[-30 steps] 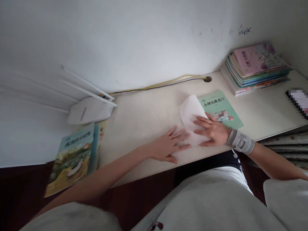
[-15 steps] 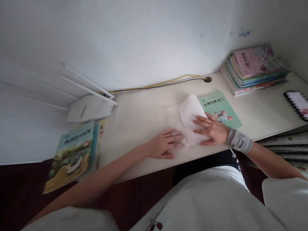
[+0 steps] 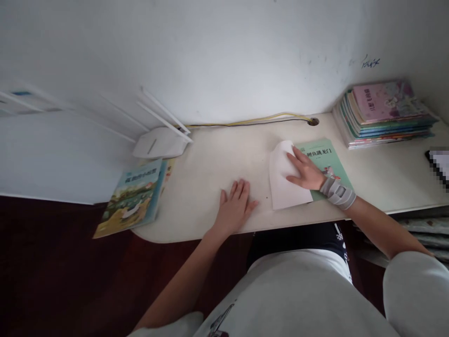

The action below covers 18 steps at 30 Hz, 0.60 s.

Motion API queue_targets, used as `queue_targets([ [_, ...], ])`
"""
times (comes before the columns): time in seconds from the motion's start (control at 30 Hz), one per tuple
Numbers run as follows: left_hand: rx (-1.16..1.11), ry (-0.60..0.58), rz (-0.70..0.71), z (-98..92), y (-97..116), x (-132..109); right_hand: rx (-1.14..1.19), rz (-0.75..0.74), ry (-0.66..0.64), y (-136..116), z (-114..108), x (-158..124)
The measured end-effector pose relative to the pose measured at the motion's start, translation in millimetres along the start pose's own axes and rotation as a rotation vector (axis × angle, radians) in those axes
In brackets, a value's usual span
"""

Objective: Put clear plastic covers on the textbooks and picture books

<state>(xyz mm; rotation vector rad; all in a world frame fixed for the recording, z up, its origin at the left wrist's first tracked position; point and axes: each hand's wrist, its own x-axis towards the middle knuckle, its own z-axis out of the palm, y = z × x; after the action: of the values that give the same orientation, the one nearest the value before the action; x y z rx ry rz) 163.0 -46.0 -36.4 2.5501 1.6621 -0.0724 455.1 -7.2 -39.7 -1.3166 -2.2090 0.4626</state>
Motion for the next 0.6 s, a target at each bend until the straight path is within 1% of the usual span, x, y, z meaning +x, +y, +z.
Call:
queue_targets([
  [0.13, -0.001, 0.014, 0.0, 3.2, -1.5, -0.8, -0.062, -0.038, 0.022, -2.5, 3.7, -2.5],
  [0.3, 0.011, 0.036, 0.003, 3.1, -1.1, -2.2, -0.078, -0.053, 0.055, -3.6, 3.0, -5.4],
  [0.5, 0.061, 0.013, -0.028, 2.2, 2.4, -2.8, -0.11, -0.029, -0.002, -7.3, 1.2, -5.9],
  [0.6, 0.07, 0.019, -0.024, 2.8, 2.8, -2.1, -0.114, -0.002, 0.011, -10.1, 2.7, -5.3],
])
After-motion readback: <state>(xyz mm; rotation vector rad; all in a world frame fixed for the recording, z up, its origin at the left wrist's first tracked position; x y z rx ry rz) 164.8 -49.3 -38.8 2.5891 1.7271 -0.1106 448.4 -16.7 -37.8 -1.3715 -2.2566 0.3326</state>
